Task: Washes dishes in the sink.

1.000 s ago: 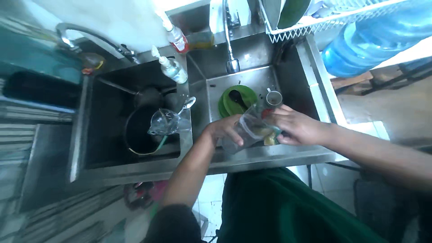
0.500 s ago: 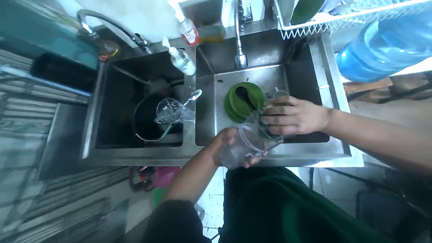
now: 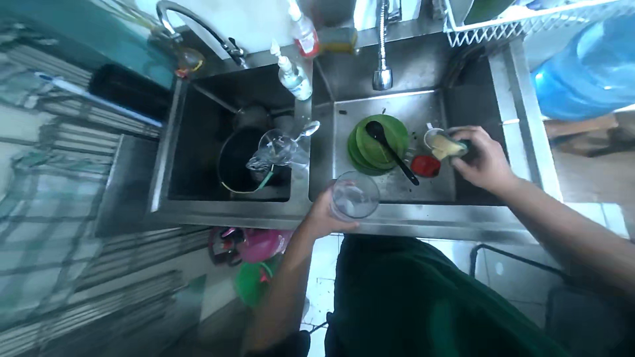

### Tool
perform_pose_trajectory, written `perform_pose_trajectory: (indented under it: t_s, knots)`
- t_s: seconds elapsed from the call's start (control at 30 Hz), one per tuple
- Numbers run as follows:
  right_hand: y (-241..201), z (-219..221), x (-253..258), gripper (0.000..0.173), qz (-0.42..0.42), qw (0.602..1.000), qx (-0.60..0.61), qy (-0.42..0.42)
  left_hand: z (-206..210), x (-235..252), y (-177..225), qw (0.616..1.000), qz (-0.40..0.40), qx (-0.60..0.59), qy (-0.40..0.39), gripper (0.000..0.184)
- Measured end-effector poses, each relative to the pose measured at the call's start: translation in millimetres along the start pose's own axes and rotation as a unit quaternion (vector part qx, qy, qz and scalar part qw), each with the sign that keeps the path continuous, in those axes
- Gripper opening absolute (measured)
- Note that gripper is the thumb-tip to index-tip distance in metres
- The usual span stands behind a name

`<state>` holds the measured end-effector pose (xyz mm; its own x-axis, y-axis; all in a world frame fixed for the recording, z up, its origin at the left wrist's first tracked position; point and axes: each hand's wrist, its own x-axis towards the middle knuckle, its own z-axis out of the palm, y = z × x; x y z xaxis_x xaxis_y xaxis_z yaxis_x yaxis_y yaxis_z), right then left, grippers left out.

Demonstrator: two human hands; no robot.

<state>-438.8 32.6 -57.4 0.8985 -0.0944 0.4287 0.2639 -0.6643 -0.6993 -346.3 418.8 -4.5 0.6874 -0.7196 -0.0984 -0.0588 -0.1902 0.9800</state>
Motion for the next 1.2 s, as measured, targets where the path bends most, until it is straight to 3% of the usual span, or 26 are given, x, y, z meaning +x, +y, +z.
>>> perform_pose_trajectory:
  t_s: [0.1,0.2,0.33,0.5,0.6,0.67,0.77,0.93,1.03,1.2]
  knots:
    - [-7,22,-24,0.049,0.125,0.99,0.057,0.025,-15,-30,-33,0.976,0.049,0.038,0.21,0.096]
    - [-27,40,-31,0.052,0.232,0.961,0.137,0.067,-34,-46,-61,0.947,0.098,0.036,0.304,0.104]
    - [-53,64,-29,0.049,0.349,0.877,0.303,0.133,-51,-51,-82,0.929,0.134,0.049,0.343,0.108]
    - [-85,92,-23,0.044,0.449,0.756,0.446,0.167,-67,-51,-98,0.929,0.087,0.028,0.358,0.108]
    - [-105,108,-23,0.032,0.469,0.679,0.525,0.209,-82,-53,-104,0.929,0.14,0.039,0.34,0.105]
    - [-110,115,-26,0.037,0.439,0.652,0.582,0.208,-94,-58,-89,0.924,0.194,0.031,0.329,0.103]
    - [-115,123,-30,0.059,0.396,0.653,0.622,0.174,-114,-59,-34,0.915,0.222,0.011,0.336,0.1]
    - [-134,139,-28,0.065,0.408,0.627,0.633,0.198,-163,-5,31,0.921,0.278,0.021,0.272,0.097]
    - [-141,148,-29,0.056,0.425,0.621,0.628,0.2,-169,27,39,0.919,0.299,0.029,0.254,0.092]
    - [-148,155,-31,0.051,0.426,0.626,0.618,0.212,-167,56,20,0.926,0.274,0.062,0.252,0.094]
